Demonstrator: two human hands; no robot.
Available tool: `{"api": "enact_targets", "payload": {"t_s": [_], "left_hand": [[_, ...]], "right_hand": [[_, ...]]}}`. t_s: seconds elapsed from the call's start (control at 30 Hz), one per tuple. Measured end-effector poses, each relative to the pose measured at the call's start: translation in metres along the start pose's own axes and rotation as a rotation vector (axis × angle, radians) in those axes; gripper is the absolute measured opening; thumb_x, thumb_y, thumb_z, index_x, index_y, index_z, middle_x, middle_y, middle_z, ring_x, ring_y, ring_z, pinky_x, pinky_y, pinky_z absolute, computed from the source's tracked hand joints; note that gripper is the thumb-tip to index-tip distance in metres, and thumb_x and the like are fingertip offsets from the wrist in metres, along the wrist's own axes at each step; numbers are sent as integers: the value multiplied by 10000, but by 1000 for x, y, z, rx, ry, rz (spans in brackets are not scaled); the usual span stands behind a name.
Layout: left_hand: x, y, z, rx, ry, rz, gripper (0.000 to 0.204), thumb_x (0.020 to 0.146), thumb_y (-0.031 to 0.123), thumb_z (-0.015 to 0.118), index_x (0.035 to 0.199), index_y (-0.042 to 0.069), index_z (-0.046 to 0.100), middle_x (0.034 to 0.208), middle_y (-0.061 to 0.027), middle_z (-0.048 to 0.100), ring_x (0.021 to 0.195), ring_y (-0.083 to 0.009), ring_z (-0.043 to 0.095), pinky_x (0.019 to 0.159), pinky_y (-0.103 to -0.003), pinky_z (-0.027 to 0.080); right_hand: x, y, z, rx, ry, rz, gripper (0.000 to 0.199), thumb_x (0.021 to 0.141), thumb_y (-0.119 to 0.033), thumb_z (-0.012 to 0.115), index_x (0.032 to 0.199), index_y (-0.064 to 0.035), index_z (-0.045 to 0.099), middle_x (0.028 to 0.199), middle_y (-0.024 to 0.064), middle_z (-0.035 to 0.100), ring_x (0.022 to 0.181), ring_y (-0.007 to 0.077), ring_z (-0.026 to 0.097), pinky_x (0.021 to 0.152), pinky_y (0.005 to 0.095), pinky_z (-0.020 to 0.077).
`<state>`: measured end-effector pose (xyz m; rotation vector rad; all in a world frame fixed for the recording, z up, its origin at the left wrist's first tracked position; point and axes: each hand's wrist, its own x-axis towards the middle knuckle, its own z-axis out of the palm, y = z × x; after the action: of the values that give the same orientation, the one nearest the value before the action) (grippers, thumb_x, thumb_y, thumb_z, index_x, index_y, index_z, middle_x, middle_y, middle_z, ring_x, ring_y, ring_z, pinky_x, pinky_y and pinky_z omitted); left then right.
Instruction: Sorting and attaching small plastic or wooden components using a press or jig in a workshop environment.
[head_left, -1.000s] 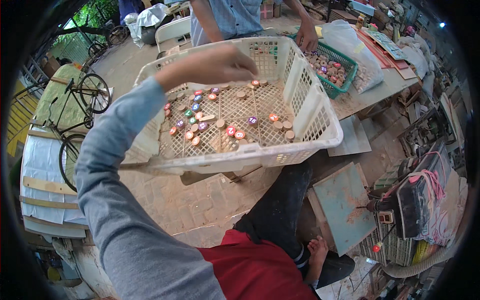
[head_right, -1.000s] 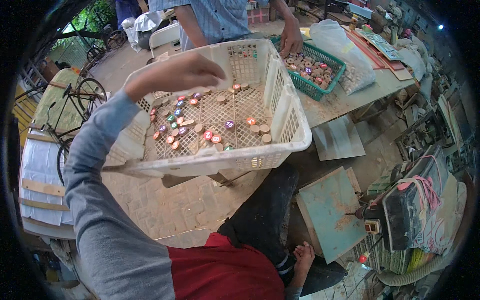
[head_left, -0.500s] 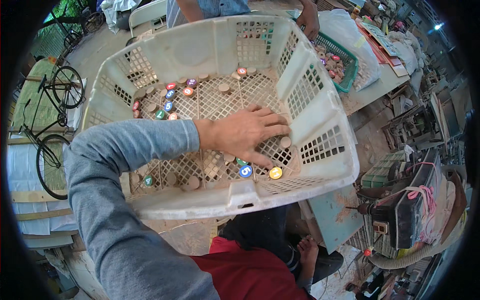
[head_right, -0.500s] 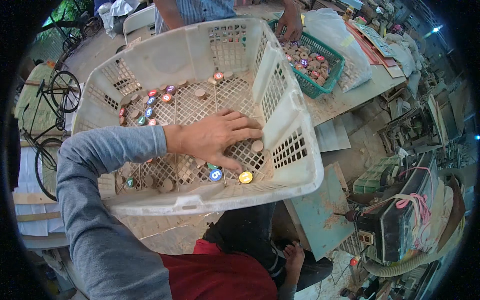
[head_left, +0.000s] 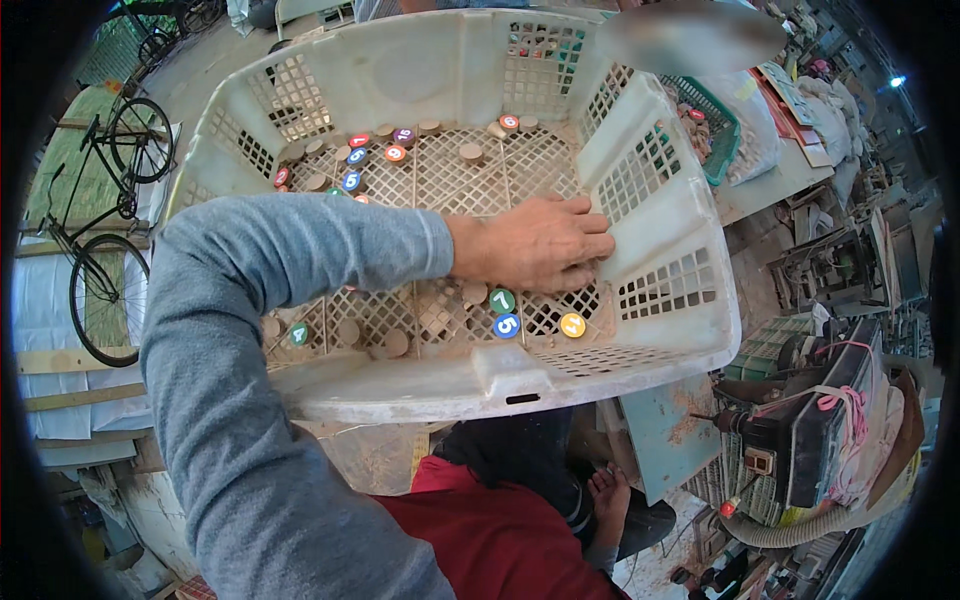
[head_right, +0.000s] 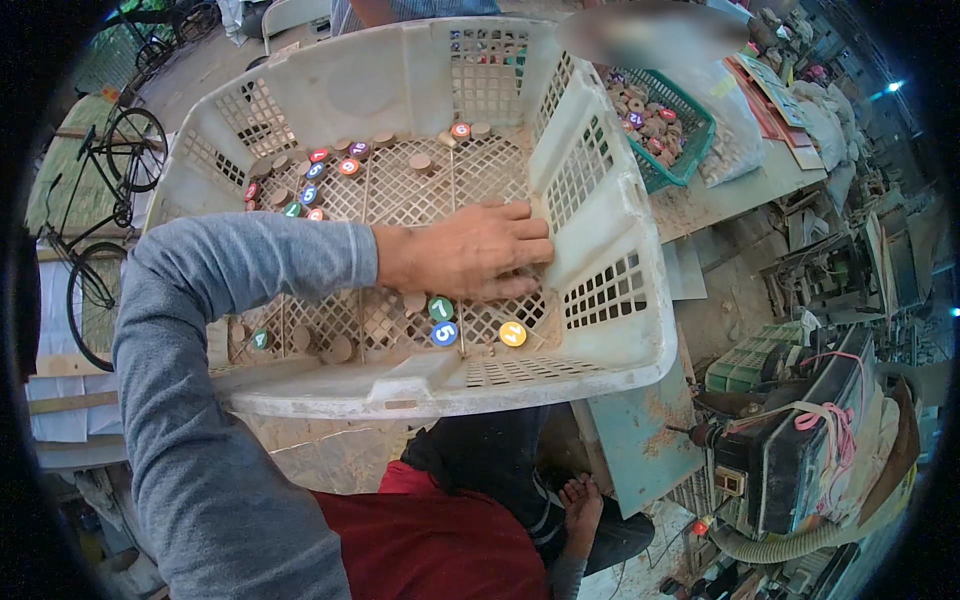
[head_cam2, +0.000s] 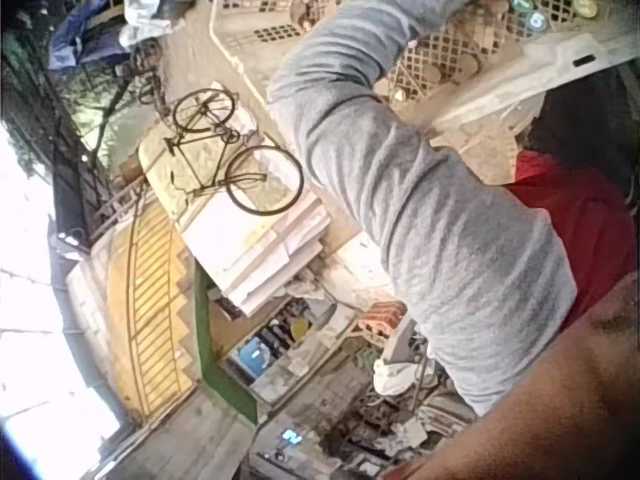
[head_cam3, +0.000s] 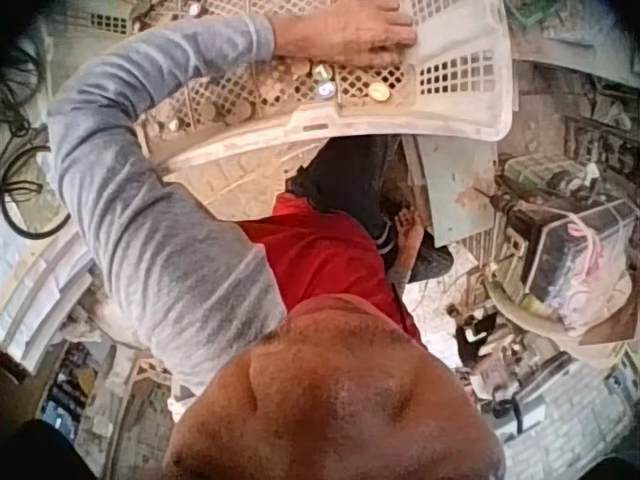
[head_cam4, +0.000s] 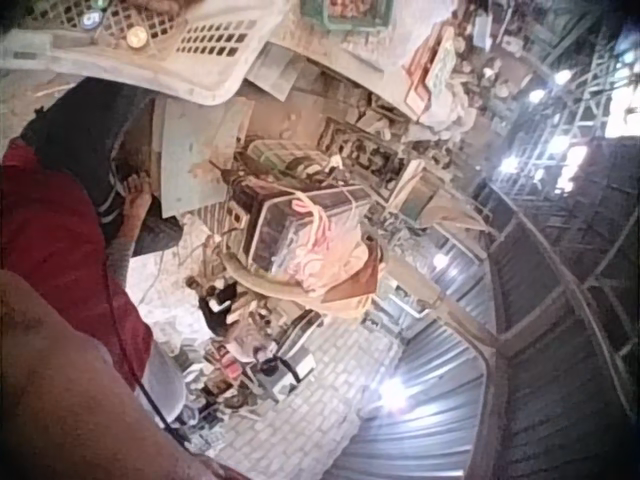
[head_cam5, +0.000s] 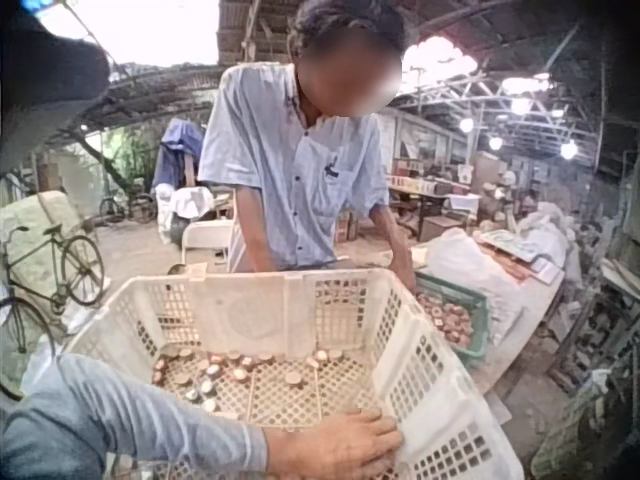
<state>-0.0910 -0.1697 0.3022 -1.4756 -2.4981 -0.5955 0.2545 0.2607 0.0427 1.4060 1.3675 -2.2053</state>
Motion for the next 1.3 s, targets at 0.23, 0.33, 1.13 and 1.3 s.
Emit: {"api": "enact_targets", "payload": {"t_s": [0.23, 0.33, 1.13, 1.3], "left_hand": [[-30, -25, -31, 78, -113, 108, 233, 916, 279, 618, 957, 58, 559, 937, -103, 498, 890, -285, 558, 719, -422, 522], [-38, -20, -27, 118, -109, 90, 217, 900, 264, 613, 938, 68, 528, 933, -104, 490, 873, -274, 562, 661, -414, 522], [-37, 19, -17, 276, -180, -151, 320, 883, 227, 613, 1119, 75, 461, 1088, -171, 443, 981, -328, 544, 671, -430, 550], [-37, 16, -14, 226, -190, -150, 294, 893, 208, 592, 1121, 79, 458, 1090, -173, 458, 998, -333, 546, 697, -433, 549]], "right_hand": [[4, 4, -7, -3, 18, -14, 333, 977, -337, 576, 1199, -89, 597, 936, 93, 660, 867, 249, 636, 796, 434, 541], [11, 6, -10, -21, 18, -15, 415, 972, -342, 582, 1271, -56, 562, 1021, 133, 639, 930, 288, 620, 850, 463, 526], [11, -2, -2, 4, -114, -6, 244, 1011, -230, 526, 1181, -79, 613, 941, 68, 650, 878, 248, 624, 888, 457, 517], [19, 3, -5, 42, -110, -8, 228, 1014, -222, 520, 1168, -84, 617, 905, 66, 647, 817, 246, 620, 835, 446, 527]]}}
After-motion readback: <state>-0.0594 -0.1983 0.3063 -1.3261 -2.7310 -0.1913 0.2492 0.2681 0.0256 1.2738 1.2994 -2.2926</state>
